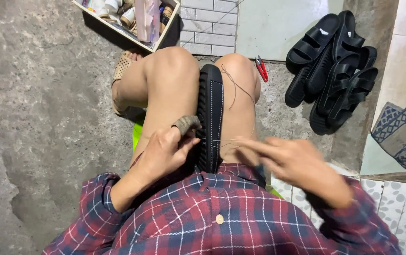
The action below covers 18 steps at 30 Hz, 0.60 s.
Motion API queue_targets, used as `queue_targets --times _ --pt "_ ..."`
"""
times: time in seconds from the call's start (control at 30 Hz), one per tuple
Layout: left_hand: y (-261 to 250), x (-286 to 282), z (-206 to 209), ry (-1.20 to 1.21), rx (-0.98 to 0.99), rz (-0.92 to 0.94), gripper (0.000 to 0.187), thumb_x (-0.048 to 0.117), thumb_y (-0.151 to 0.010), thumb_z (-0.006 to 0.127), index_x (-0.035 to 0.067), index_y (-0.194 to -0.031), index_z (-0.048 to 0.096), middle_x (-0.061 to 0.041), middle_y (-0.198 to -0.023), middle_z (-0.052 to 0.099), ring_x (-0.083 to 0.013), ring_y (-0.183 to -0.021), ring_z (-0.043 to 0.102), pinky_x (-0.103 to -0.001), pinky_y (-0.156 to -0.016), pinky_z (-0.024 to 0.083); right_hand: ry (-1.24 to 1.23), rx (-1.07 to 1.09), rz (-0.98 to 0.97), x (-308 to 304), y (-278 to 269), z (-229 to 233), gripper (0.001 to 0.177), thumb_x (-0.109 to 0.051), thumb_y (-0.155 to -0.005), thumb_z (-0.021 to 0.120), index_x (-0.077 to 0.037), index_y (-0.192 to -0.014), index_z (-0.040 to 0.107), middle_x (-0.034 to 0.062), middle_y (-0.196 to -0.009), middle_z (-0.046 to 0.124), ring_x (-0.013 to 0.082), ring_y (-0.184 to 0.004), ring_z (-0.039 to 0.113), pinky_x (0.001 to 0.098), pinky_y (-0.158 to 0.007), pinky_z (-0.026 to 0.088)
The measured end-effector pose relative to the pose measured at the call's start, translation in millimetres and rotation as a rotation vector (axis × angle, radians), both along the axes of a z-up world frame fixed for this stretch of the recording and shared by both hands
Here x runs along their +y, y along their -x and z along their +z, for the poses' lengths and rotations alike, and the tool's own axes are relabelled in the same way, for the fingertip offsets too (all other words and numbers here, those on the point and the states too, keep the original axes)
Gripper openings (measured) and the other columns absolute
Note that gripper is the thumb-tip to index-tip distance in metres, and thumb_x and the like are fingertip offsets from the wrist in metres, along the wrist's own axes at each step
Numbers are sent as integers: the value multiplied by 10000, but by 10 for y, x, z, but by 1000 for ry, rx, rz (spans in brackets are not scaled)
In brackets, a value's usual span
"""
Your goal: Hand-stitching the sole of a black sandal using a stitching awl and thread
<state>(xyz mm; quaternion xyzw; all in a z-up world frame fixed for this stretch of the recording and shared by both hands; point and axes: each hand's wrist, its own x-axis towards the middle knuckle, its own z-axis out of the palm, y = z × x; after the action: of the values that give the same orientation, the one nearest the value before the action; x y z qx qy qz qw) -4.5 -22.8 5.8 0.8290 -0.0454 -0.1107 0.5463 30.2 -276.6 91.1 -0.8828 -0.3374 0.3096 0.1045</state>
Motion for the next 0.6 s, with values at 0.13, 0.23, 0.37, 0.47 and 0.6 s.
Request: queue_targets --times 0.13,0.23,0.37,0.47,0.6 --pt "71 -5 -205 354 127 42 227 70 -802 705 44 -1022 657 -112 -742 704 -242 -675 667 -344 -602 551 -29 133 -148 -241 110 -62 434 -198 -872 476 -295 -1284 574 107 -860 748 332 -718 721 419 -567 578" --pt "73 23 -280 644 272 99 330 13 -785 715 36 -1103 631 -78 -760 702 -131 -684 644 -268 -648 558 -140 217 -215 -160 218 -134 356 -220 -880 494 -246 -1216 609 110 -870 738 370 -761 704 466 -609 567" --pt "61 136 45 543 190 42 335 29 -784 737 13 -1107 649 -109 -767 709 -147 -671 656 -277 -616 575 -196 298 -320 -80 295 -210 240 -270 -909 493 -267 -1094 646 83 -767 714 324 -726 714 418 -629 569" --pt "-6 12 239 247 -102 -64 248 101 -791 740 46 -1026 683 -119 -705 712 -261 -607 697 -332 -532 558 -199 251 -372 21 271 -135 173 -303 -930 488 -233 -1001 629 87 -733 696 310 -695 709 399 -601 558" --pt "27 -120 20 214 -223 -45 214 108 -812 727 37 -1007 677 -132 -697 702 -307 -613 694 -371 -549 556 -103 142 -344 74 270 -277 162 -335 -945 469 -239 -964 598 70 -692 663 301 -691 696 411 -600 541"
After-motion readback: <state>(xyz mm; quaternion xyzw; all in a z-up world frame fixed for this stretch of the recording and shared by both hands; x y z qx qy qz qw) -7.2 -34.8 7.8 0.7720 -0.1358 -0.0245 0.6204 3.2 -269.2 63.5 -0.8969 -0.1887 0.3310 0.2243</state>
